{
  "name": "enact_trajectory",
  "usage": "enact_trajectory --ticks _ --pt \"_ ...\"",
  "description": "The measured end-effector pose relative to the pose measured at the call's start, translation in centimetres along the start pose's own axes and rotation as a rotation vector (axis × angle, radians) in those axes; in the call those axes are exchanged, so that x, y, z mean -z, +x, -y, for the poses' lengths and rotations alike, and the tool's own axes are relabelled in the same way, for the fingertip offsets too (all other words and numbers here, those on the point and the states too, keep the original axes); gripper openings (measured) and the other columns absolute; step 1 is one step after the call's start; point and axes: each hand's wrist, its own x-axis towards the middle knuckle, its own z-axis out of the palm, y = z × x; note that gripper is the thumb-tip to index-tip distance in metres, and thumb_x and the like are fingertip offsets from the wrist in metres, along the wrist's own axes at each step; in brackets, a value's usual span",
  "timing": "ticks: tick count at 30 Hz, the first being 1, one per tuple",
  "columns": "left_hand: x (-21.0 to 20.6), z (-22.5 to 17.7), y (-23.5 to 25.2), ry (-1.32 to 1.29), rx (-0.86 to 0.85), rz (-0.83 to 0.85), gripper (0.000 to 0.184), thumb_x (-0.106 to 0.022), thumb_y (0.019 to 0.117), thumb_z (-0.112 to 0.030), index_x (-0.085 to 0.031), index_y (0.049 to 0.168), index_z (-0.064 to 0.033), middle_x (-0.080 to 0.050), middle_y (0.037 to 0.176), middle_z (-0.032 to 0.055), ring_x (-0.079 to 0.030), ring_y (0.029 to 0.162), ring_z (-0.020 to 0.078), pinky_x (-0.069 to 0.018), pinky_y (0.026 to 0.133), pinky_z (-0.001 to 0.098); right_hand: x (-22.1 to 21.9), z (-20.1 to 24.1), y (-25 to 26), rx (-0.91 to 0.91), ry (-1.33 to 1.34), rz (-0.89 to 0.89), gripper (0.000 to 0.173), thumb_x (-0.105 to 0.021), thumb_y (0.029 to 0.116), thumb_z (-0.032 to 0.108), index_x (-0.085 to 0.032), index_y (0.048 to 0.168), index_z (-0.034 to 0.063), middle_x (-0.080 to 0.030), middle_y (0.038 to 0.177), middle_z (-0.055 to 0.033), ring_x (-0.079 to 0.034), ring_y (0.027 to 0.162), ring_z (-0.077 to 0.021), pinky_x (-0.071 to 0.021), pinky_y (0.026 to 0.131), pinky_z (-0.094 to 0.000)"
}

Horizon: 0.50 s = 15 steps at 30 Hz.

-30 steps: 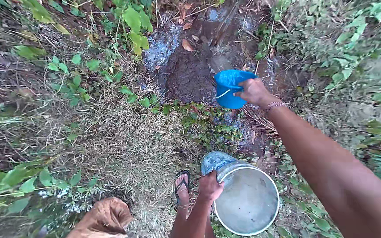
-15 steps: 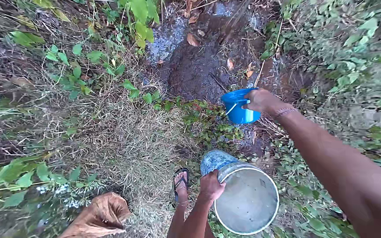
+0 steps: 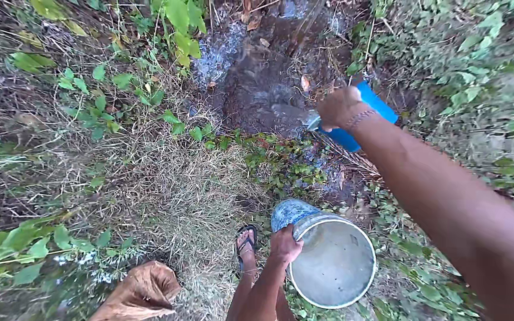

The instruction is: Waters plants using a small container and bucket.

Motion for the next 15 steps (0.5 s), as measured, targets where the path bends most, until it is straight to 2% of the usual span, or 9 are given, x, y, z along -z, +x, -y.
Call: enact_trajectory --ticks 2,4,6,8,9,11,13,14,15 --pt "0.3 -0.3 0.1 0.005 0.012 0.029 0.047 -0.058 0.0931 -0.044 -0.064 0.128 -0.0133 -0.072 0.117 0.0125 -0.07 0.11 0.0309 -0.0555 0.091 0.0555 -4.0 -2.9 -3.3 -0.004 0.101 -0.158 0.036 -0.081 0.083 0.027 -0.07 0.096 -0.0043 -0.067 0.101 -0.0325 -0.064 0.101 -0.0543 -0.0487 0.076 -0.0726" --pt "0.6 -0.5 0.3 -0.009 0.017 0.043 0.048 -0.06 0.0917 -0.044 -0.065 0.128 -0.0136 -0.072 0.116 0.0133 -0.07 0.109 0.0323 -0.0553 0.09 0.0576 -10.8 -6.4 -8.4 0.027 0.248 -0.481 0.033 -0.079 0.0869 0.033 -0.07 0.087 0.0018 -0.067 0.09 -0.0278 -0.066 0.091 -0.0537 -0.0512 0.065 -0.0708" --pt "1.0 -0.7 0.5 -0.028 0.021 0.074 0.049 -0.063 0.0893 -0.044 -0.064 0.128 -0.0137 -0.072 0.114 0.0142 -0.07 0.108 0.0329 -0.0549 0.089 0.0583 -17.3 -8.5 -16.0 -0.03 0.458 -0.639 0.036 -0.069 0.0937 0.043 -0.07 0.09 0.0074 -0.067 0.089 -0.0197 -0.066 0.09 -0.047 -0.0533 0.066 -0.0668" --pt "1.4 -0.5 0.7 -0.047 0.038 0.122 0.055 -0.067 0.0867 -0.046 -0.063 0.13 -0.0136 -0.072 0.114 0.0157 -0.069 0.108 0.0344 -0.0545 0.09 0.0597 -24.0 -8.5 -24.9 -0.111 0.765 -0.697 0.046 -0.064 0.0937 0.051 -0.069 0.085 0.0061 -0.066 0.085 -0.016 -0.066 0.085 -0.0382 -0.0541 0.07 -0.0593" --pt "1.5 -0.2 0.8 -0.058 0.041 0.138 0.058 -0.07 0.0844 -0.046 -0.062 0.132 -0.013 -0.071 0.115 0.0166 -0.069 0.108 0.0353 -0.0543 0.09 0.0608 -26.9 -7.7 -29.6 -0.163 0.948 -0.679 0.046 -0.068 0.0926 0.048 -0.07 0.085 0.0029 -0.066 0.085 -0.0163 -0.066 0.084 -0.0341 -0.0551 0.072 -0.0551" --pt "1.4 0.1 0.8 -0.1 0.013 0.183 0.066 -0.078 0.0811 -0.042 -0.059 0.136 -0.0092 -0.07 0.118 0.0194 -0.068 0.111 0.0374 -0.0522 0.095 0.0624 -30.8 -5.1 -38.3 -0.313 1.365 -0.55 0.033 -0.073 0.0937 0.029 -0.07 0.091 -0.0032 -0.068 0.088 -0.0125 -0.066 0.085 -0.0209 -0.0578 0.077 -0.0426" --pt "0.5 0.8 0.7 -0.162 -0.014 0.219 0.07 -0.08 0.0792 -0.033 -0.056 0.14 -0.0068 -0.069 0.121 0.0205 -0.067 0.112 0.0363 -0.053 0.096 0.0604 -31.4 -1.4 -44.8 -0.477 1.749 -0.411 0.023 -0.061 0.0995 0.012 -0.067 0.101 -0.0098 -0.07 0.094 -0.0086 -0.068 0.091 -0.0098 -0.0576 0.089 -0.0335" --pt "0.1 1.2 0.4 -0.205 0.003 0.226 0.068 -0.08 0.0808 -0.028 -0.055 0.14 -0.0055 -0.068 0.121 0.022 -0.068 0.109 0.0368 -0.0549 0.093 0.0596 -32.0 0.9 -46.8 -0.567 1.861 -0.412 0.021 -0.055 0.1003 0.007 -0.064 0.102 -0.0113 -0.069 0.091 -0.0063 -0.067 0.089 -0.0053 -0.0565 0.089 -0.0276" --pt "0.0 1.2 -0.1 -0.247 0.04 0.217 0.065 -0.079 0.0836 -0.022 -0.054 0.141 -0.0048 -0.067 0.121 0.0239 -0.069 0.106 0.0385 -0.057 0.089 0.0605 -33.5 3.5 -48.0 -0.671 1.901 -0.5 0.02 -0.053 0.0979 0.003 -0.063 0.098 -0.014 -0.066 0.084 -0.0055 -0.065 0.08 -0.0018 -0.0555 0.08 -0.0211"
